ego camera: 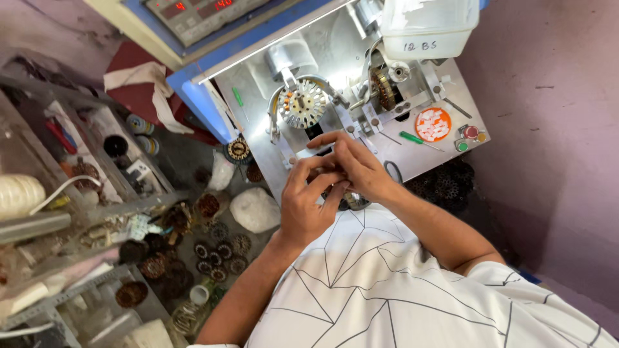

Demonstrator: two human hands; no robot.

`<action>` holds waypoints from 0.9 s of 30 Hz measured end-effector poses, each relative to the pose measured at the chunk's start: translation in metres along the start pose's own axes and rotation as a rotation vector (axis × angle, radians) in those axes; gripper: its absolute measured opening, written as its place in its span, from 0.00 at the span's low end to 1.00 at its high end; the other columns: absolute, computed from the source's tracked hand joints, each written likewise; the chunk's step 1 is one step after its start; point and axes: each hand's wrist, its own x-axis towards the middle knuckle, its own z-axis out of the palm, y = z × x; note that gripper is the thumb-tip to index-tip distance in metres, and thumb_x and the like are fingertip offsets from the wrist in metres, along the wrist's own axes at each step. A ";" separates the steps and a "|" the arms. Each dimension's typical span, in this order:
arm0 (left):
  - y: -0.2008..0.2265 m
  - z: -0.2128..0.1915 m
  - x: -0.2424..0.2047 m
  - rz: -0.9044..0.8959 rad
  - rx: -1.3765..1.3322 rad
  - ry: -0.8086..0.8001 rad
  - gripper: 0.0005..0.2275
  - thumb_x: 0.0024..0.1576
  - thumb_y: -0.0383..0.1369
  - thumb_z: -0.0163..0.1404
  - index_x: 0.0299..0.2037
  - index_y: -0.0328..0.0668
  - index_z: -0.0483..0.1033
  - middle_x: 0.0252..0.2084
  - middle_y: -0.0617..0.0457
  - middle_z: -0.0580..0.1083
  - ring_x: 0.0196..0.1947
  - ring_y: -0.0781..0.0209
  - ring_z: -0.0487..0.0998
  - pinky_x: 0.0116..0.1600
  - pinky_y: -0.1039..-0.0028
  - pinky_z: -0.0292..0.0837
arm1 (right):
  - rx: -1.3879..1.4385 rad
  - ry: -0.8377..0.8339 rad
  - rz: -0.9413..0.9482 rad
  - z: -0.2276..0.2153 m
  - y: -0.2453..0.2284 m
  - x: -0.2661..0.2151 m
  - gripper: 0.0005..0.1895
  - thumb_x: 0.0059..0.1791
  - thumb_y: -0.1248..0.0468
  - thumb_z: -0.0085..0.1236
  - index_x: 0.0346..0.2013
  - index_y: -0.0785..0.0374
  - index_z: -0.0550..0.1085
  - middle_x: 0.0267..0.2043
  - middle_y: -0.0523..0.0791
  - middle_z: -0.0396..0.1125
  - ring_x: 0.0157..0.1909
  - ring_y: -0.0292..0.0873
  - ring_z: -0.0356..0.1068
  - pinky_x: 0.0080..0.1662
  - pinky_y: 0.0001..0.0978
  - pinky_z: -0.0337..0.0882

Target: The person uses a screwdriver to adjust a circular metal component on a machine, then handles a cylindrical rotor with copper windings, inserting and securing a metal rod. They use shears to trim a wire and continue assembling the rotor with small metal pieces.

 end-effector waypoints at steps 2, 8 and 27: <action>0.000 0.001 0.003 0.002 -0.006 0.015 0.10 0.53 0.24 0.62 0.43 0.39 0.79 0.48 0.50 0.73 0.41 0.55 0.78 0.46 0.68 0.76 | -0.028 -0.030 0.007 0.003 -0.006 0.002 0.32 0.57 0.40 0.37 0.63 0.63 0.64 0.43 0.44 0.73 0.36 0.32 0.70 0.33 0.22 0.70; 0.002 0.004 -0.003 -0.125 -0.039 0.025 0.11 0.52 0.23 0.61 0.44 0.32 0.78 0.45 0.48 0.73 0.35 0.57 0.79 0.39 0.71 0.77 | -0.141 -0.121 0.035 0.013 -0.013 0.008 0.33 0.58 0.40 0.37 0.62 0.65 0.68 0.39 0.41 0.68 0.36 0.29 0.64 0.33 0.21 0.63; -0.004 0.030 -0.054 -0.786 -1.035 0.099 0.10 0.61 0.26 0.55 0.51 0.32 0.75 0.34 0.53 0.79 0.32 0.68 0.78 0.37 0.77 0.73 | -0.677 -0.098 -0.401 -0.018 -0.012 -0.069 0.11 0.50 0.71 0.62 0.47 0.63 0.74 0.42 0.43 0.74 0.34 0.36 0.73 0.34 0.28 0.72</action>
